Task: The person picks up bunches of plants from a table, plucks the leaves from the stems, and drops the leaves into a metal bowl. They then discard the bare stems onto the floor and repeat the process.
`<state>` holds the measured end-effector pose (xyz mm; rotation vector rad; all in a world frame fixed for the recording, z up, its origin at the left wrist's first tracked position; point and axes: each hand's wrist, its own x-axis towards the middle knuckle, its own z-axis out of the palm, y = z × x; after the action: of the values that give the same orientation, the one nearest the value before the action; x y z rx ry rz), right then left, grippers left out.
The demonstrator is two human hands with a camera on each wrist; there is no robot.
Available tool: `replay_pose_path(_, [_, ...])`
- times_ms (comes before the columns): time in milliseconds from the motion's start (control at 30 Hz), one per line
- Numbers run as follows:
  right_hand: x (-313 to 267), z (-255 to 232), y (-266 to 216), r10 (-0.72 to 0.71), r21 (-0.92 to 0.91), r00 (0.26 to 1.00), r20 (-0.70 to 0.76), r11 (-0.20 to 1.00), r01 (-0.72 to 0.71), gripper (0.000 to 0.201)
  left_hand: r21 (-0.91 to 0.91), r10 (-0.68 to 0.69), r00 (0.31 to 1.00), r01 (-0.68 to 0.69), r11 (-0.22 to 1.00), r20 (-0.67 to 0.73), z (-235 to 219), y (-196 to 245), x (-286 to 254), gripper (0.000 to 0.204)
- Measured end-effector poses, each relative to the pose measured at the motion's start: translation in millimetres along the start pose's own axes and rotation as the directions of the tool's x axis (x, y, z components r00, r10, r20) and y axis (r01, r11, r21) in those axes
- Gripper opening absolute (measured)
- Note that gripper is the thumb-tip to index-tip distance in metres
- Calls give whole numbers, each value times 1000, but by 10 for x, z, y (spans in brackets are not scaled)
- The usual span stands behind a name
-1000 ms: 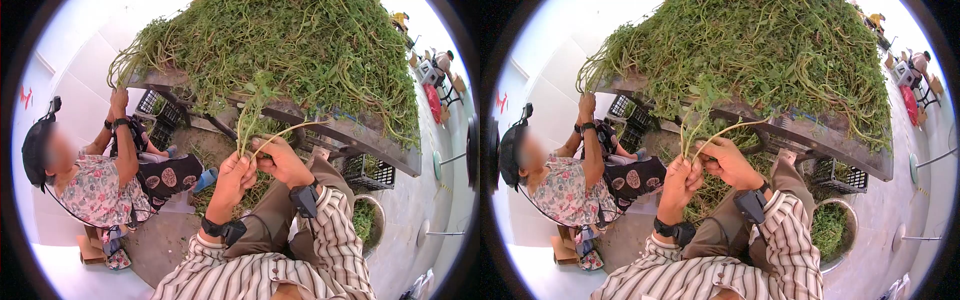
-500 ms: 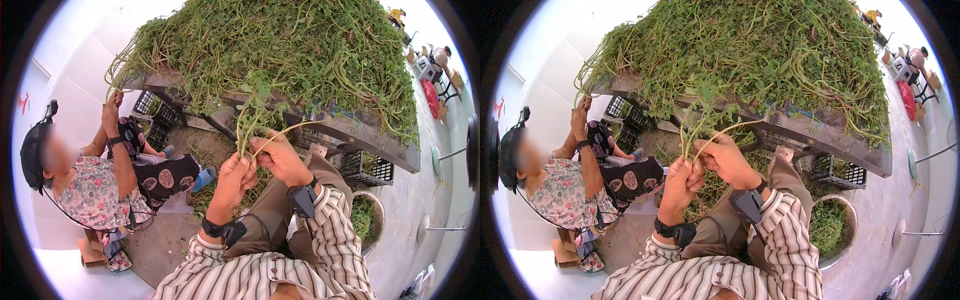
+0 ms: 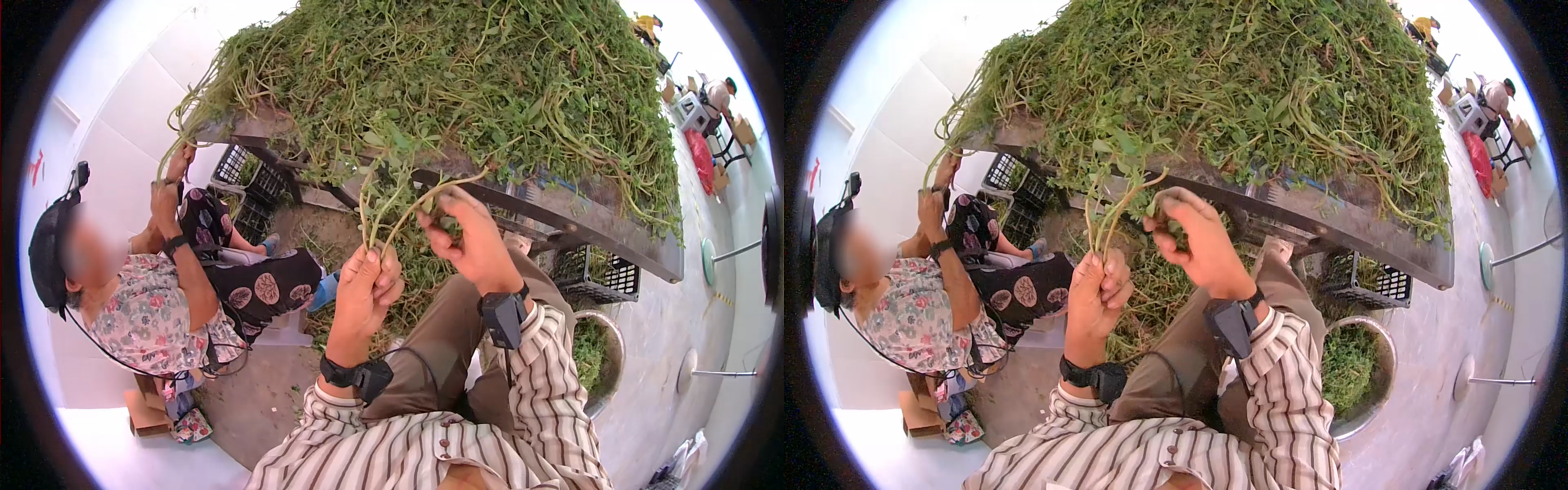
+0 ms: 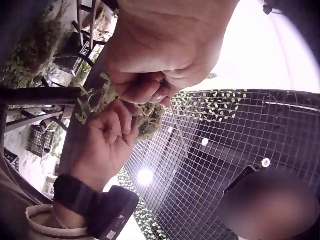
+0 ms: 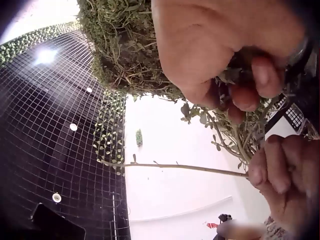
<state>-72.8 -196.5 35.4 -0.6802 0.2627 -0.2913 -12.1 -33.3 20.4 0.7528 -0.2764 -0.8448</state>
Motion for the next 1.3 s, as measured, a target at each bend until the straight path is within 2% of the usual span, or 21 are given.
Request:
replay_pose_path(67, [17, -15, 70, 47, -89, 991, 128, 995, -36, 16, 9, -4, 1000, 4, 1000, -1, -24, 9, 2, 26])
replay_pose_path(133, [-1, 38, 95, 48, -92, 991, 123, 995, -36, 17, 29, 14, 999, -15, 999, 34, -58, 3, 24, 17])
replay_pose_path(267, [6, 30, 147, 110, -115, 976, 187, 989, -89, 14, 49, 28, 999, -29, 998, 18, -20, 25, 37, 17])
replay_pose_path(300, [2, 22, 156, 132, -122, 971, 200, 987, -109, 13, 115, 48, 999, -45, 992, -24, -14, 28, 40, 17])
replay_pose_path(367, [-9, 39, 173, 124, -124, 976, 182, 987, -102, 14, 179, 57, 996, -44, 983, -72, -26, 3, 40, 18])
replay_pose_path(433, [-17, 38, 158, 141, -132, 975, 171, 984, -119, 16, 298, 126, 986, -89, 950, -108, -47, -33, 76, 20])
replay_pose_path(667, [-42, 84, 110, 161, -236, 972, 174, 965, -118, 18, 381, 125, 986, -75, 921, -108, -38, -62, 78, 21])
replay_pose_path(733, [-57, 116, 101, 130, -318, 986, 104, 944, -91, 17, 478, 176, 975, -93, 873, -133, -9, -63, 73, 21])
replay_pose_path(833, [-53, 126, 112, 39, -413, 997, 68, 911, -7, 17, 516, 187, 972, -87, 852, -145, -16, -46, 59, 20])
replay_pose_path(867, [-47, 119, 100, 4, -411, 1000, 17, 911, 3, 17, 595, 237, 952, -79, 800, -192, -44, -58, 58, 18])
replay_pose_path(933, [-46, 70, 76, -42, -324, 999, 17, 945, 46, 17, 520, 234, 946, -87, 850, -225, -72, -53, 69, 15])
replay_pose_path(1067, [-347, -178, -88, -213, -204, 971, -109, 961, 188, 18, 404, 230, 958, -144, 903, -172, -98, 20, 27, 20])
replay_pose_path(1133, [-586, -315, -141, -284, 21, 947, -147, 957, 290, 17, 397, 186, 977, -132, 908, -101, -174, 67, 56, 21])
replay_pose_path(1200, [-946, -403, -208, -365, 59, 900, -239, 919, 389, 17, 396, 159, 987, -131, 909, -38, -211, 64, 54, 22])
replay_pose_path(1267, [-1314, -486, -273, -456, 35, 801, -387, 861, 507, 17, 460, 174, 980, -112, 881, -94, -231, 12, 51, 22])
replay_pose_path(1300, [-1487, -526, -322, -477, -3, 738, -477, 841, 541, 17, 503, 146, 989, -121, 856, -10, -148, 25, 17, 24])
